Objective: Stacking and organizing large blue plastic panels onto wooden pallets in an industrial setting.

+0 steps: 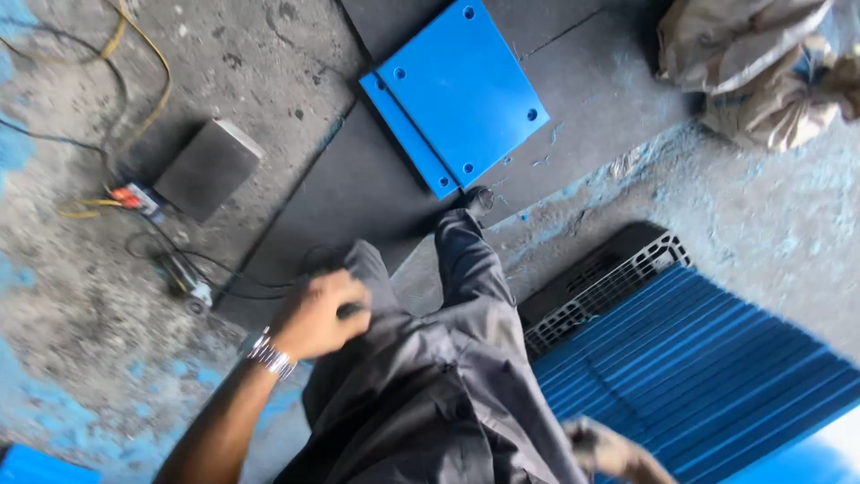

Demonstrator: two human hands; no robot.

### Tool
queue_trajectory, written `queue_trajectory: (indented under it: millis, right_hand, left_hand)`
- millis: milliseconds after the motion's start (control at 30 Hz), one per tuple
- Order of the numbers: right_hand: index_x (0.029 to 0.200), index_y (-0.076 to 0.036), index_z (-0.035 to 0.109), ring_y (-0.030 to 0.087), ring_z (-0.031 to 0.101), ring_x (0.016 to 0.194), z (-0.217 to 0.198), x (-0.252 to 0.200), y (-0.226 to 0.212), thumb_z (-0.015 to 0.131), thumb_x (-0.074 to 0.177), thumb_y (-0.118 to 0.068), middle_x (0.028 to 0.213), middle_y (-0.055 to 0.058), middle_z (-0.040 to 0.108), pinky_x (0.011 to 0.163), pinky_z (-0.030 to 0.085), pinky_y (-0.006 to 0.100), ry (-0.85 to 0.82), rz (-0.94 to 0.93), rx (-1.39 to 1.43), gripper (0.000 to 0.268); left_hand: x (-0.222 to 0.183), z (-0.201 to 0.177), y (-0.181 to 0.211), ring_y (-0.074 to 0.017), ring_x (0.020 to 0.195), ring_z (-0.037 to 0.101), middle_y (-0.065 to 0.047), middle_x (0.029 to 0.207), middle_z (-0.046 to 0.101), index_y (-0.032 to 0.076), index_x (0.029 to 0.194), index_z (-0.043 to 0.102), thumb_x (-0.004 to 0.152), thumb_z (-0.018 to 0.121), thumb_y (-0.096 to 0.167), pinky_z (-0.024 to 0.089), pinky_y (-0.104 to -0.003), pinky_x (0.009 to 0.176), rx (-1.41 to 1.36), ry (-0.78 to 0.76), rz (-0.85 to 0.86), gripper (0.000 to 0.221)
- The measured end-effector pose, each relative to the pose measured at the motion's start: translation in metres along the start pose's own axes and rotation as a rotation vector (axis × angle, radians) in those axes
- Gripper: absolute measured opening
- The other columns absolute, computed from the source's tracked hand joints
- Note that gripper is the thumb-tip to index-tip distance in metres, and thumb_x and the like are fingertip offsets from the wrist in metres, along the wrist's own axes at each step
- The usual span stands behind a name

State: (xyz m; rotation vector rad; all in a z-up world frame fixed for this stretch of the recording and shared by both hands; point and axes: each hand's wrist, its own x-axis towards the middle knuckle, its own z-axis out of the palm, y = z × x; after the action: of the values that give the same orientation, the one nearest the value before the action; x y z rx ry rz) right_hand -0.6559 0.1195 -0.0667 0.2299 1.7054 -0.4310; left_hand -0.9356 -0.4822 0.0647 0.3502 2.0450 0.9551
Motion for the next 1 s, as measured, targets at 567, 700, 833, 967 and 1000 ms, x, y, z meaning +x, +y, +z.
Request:
queue_trajectory:
  millis: [567,700,833,967,1000]
  right_hand:
    - [0.132,-0.019,0.058,0.038,0.076,0.083,-0.337,0.509,-0.478,0.054,0.098,-0.043,0.106,0.015,0.072,0.074,0.06,0.05,0.29,-0.062,-0.145,0.042]
    - [0.119,-0.016,0.068,0.042,0.07,0.091,-0.33,0.63,-0.503,0.062,0.098,-0.038,0.11,0.015,0.074,0.075,0.055,0.055,0.476,-0.227,-0.305,0.031]
    - [0.122,-0.013,0.066,0.039,0.072,0.086,-0.336,0.691,-0.538,0.067,0.096,-0.036,0.104,0.016,0.07,0.07,0.056,0.052,0.484,-0.22,-0.496,0.035]
    - [0.119,-0.009,0.067,0.039,0.072,0.083,-0.347,0.706,-0.55,0.07,0.097,-0.031,0.105,0.017,0.069,0.068,0.057,0.051,0.535,-0.299,-0.603,0.032]
    - [0.119,-0.009,0.067,0.039,0.072,0.083,-0.351,0.711,-0.552,0.07,0.097,-0.031,0.105,0.017,0.069,0.068,0.057,0.051,0.545,-0.293,-0.608,0.032]
  left_hand:
    - [0.453,0.159,-0.33,-0.0308,0.089,0.074,-0.008,0.096,0.077,0.014,0.101,0.073,0.089,0.073,0.038,0.058,-0.044,0.077,-0.364,0.352,-0.531,0.026]
    - [0.508,0.134,-0.384,-0.0343,0.102,0.069,-0.013,0.112,0.073,0.015,0.116,0.071,0.088,0.074,0.033,0.056,-0.046,0.086,-0.293,0.364,-0.517,0.034]
    - [0.554,0.13,-0.424,-0.0344,0.133,0.049,-0.014,0.148,0.048,0.009,0.142,0.052,0.084,0.075,0.031,0.043,-0.051,0.107,-0.219,0.358,-0.423,0.066]
    - [0.583,0.117,-0.435,-0.0313,0.154,0.025,-0.012,0.169,0.017,0.012,0.156,0.035,0.083,0.075,0.026,0.024,-0.058,0.123,-0.065,0.303,-0.327,0.085]
    - [0.591,0.117,-0.439,-0.0313,0.154,0.025,-0.012,0.169,0.017,0.012,0.156,0.035,0.083,0.075,0.026,0.024,-0.058,0.123,-0.068,0.308,-0.316,0.085]
